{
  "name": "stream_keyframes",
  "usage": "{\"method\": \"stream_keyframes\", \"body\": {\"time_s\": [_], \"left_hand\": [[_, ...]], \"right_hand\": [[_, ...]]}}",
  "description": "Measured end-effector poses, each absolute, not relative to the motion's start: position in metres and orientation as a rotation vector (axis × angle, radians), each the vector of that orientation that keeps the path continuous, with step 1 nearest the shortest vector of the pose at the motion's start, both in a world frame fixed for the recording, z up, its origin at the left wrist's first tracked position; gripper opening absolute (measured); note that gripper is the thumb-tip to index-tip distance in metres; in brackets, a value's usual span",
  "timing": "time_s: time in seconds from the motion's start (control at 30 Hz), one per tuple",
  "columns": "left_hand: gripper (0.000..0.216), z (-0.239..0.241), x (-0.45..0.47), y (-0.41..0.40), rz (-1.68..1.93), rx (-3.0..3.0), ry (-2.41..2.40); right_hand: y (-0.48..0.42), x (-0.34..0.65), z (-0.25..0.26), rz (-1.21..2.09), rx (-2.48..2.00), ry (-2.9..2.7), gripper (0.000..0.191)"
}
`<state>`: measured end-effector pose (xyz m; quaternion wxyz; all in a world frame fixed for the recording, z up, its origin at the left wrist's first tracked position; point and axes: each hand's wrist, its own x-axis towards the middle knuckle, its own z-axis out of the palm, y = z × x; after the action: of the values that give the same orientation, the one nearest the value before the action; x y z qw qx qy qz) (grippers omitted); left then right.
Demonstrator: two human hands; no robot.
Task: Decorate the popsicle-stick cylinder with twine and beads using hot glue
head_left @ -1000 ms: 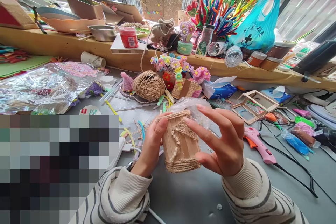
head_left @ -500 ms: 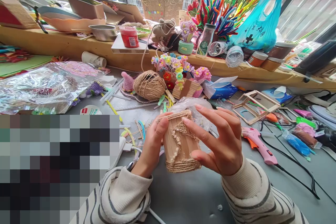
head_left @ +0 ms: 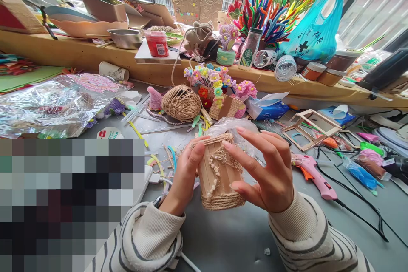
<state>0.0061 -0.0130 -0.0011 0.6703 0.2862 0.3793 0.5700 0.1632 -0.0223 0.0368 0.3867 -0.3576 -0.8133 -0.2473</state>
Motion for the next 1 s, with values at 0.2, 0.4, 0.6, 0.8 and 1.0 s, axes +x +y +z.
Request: {"method": "stream_keyframes", "body": {"time_s": [0.2, 0.4, 0.6, 0.8, 1.0], "left_hand": [[0.059, -0.007, 0.002, -0.008, 1.226, 0.673, 0.874], [0.054, -0.001, 0.004, -0.009, 1.312, 0.717, 0.874], [0.047, 0.007, 0.004, -0.012, 1.467, 0.723, 0.789], [0.050, 0.007, 0.001, -0.012, 1.397, 0.663, 0.736], [0.051, 0.009, 0.000, -0.012, 1.310, 0.669, 0.746]], "right_hand": [[-0.023, 0.164, 0.036, -0.606, -0.887, -2.079, 0.046], [-0.021, 0.164, 0.037, -0.523, -0.904, -2.072, 0.049], [-0.012, 0.169, 0.041, -0.067, -0.978, -2.077, 0.059], [-0.011, 0.175, 0.046, 0.521, -1.115, -2.041, 0.061], [-0.014, 0.169, 0.050, 0.840, -1.178, -1.926, 0.055]]}}
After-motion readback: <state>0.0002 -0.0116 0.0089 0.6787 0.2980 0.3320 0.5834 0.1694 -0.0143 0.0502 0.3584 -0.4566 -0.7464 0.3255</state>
